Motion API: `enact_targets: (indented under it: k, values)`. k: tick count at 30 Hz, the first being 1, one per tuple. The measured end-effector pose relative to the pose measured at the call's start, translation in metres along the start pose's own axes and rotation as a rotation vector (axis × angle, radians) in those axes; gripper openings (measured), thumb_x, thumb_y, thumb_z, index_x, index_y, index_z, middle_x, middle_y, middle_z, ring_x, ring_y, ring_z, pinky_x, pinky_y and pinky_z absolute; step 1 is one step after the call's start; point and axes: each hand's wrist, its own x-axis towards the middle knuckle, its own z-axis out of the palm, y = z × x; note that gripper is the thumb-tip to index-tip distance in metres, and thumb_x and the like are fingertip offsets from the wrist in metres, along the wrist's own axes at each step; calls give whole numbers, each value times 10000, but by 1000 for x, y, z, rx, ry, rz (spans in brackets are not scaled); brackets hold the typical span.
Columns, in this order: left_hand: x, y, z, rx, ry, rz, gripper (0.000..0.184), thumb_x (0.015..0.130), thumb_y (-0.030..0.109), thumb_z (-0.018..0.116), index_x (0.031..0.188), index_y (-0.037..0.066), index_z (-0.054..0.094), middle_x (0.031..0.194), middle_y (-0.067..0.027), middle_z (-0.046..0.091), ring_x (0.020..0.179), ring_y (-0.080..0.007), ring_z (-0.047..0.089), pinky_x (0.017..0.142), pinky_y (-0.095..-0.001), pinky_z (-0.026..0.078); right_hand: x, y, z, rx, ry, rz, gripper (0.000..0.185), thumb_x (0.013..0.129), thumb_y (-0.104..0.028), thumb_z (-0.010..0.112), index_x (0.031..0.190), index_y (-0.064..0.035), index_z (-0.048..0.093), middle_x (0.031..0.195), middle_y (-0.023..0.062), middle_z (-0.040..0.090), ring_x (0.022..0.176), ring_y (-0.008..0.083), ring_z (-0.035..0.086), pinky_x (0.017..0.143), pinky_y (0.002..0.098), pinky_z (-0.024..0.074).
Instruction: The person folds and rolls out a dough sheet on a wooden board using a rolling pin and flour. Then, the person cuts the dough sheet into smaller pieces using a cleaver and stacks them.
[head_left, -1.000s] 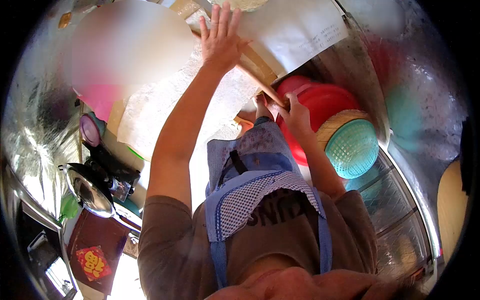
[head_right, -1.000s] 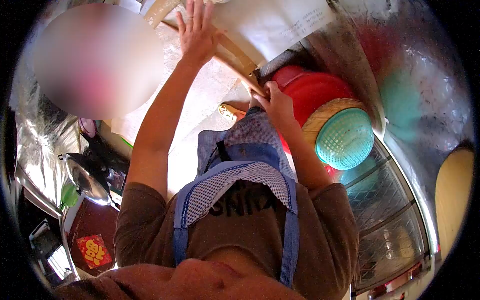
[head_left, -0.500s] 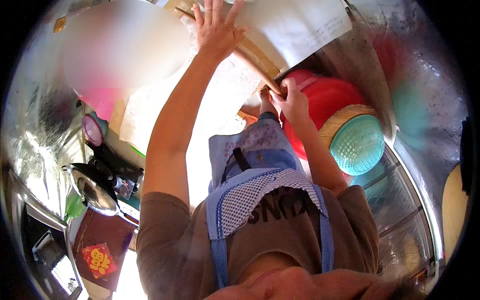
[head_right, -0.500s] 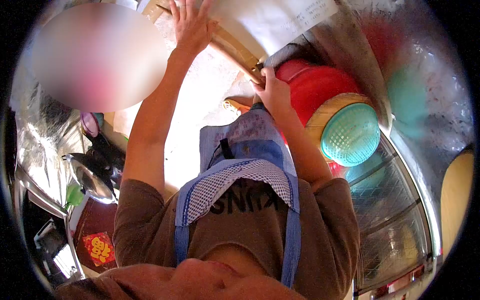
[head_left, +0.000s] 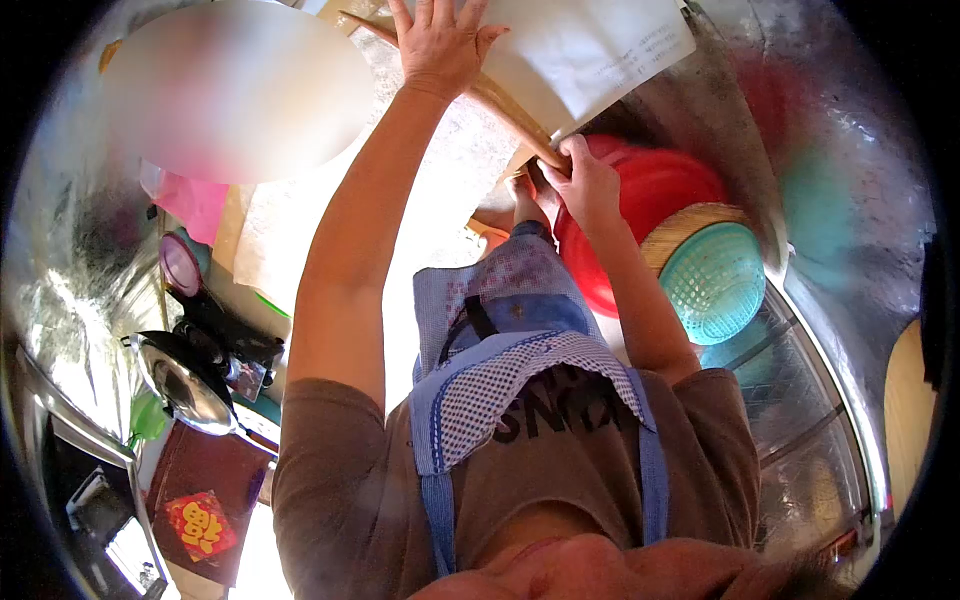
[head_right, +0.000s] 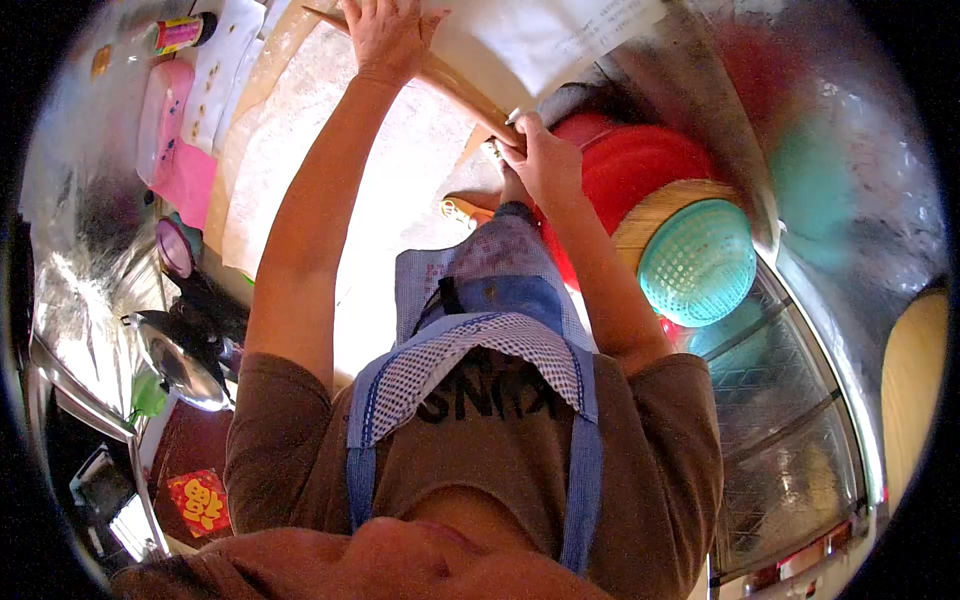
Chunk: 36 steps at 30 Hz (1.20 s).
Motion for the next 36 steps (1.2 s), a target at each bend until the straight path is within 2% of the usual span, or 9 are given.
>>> enact_targets:
  k: [5,13,16,19,21,23,29,33,36]
  values:
    - [-46,-21,6,-252,89,9,739,827,343,651,1478,131,373,1585,-229,164,1460,-478,111,1118,-700,110,-30,-20,21,142,-63,-37,306,873,-345,693,940,-93,531,714,168,644,693,384,662,584,481,494]
    - [-4,12,1,-18,23,37,753,863,400,625,1520,205,313,1576,-193,213,1468,-386,169,1139,-673,109,8,4,-6,53,-3,-76,297,849,-363,702,980,-123,584,791,151,677,703,373,674,586,477,517]
    - [-60,-18,-25,-14,-13,103,521,842,466,659,1293,220,570,1277,10,579,1295,-188,450,1175,-505,176,17,20,-38,66,-106,-150,294,823,-357,721,941,-108,619,794,120,663,758,344,664,646,463,501]
    - [-145,-46,-87,5,-327,103,503,830,515,628,1203,178,624,1020,-11,641,1017,-220,588,914,-448,410,40,4,-65,3,-150,-557,276,815,-343,719,946,-120,622,793,88,656,758,313,655,678,426,500]
    - [-204,-50,-106,-122,-614,-221,381,903,428,602,1132,125,637,886,-90,633,809,-292,624,738,-442,476,63,-23,-64,-75,-179,-619,251,761,-269,773,883,-103,630,840,64,668,836,274,658,693,386,495]
    - [-264,-32,-119,-212,-230,-282,249,878,273,693,1046,95,648,843,-70,653,655,-229,642,554,-362,512,92,-52,-56,-24,-273,-850,269,779,-267,753,950,-93,639,1008,69,658,988,292,618,790,391,495]
    - [-312,50,-105,-289,-55,-851,325,891,65,649,1211,60,590,1011,-119,651,895,-275,677,726,-369,569,161,-141,38,-153,-43,-1031,567,922,-447,583,1389,-156,451,1485,74,399,1403,265,347,1128,425,336]
    - [-316,75,-68,-338,-74,-874,415,900,69,615,1306,66,528,1131,-152,586,1011,-335,614,809,-412,545,182,-150,60,-329,-18,-1048,719,955,-542,471,1536,-175,259,1586,82,264,1469,245,235,1199,435,211]
    - [-319,103,-54,-326,6,-840,438,891,85,626,1314,72,512,1097,-136,583,1014,-324,625,764,-421,563,170,-124,31,-369,-114,-1075,747,939,-463,542,1536,-123,248,1599,93,235,1479,281,203,1208,447,169]
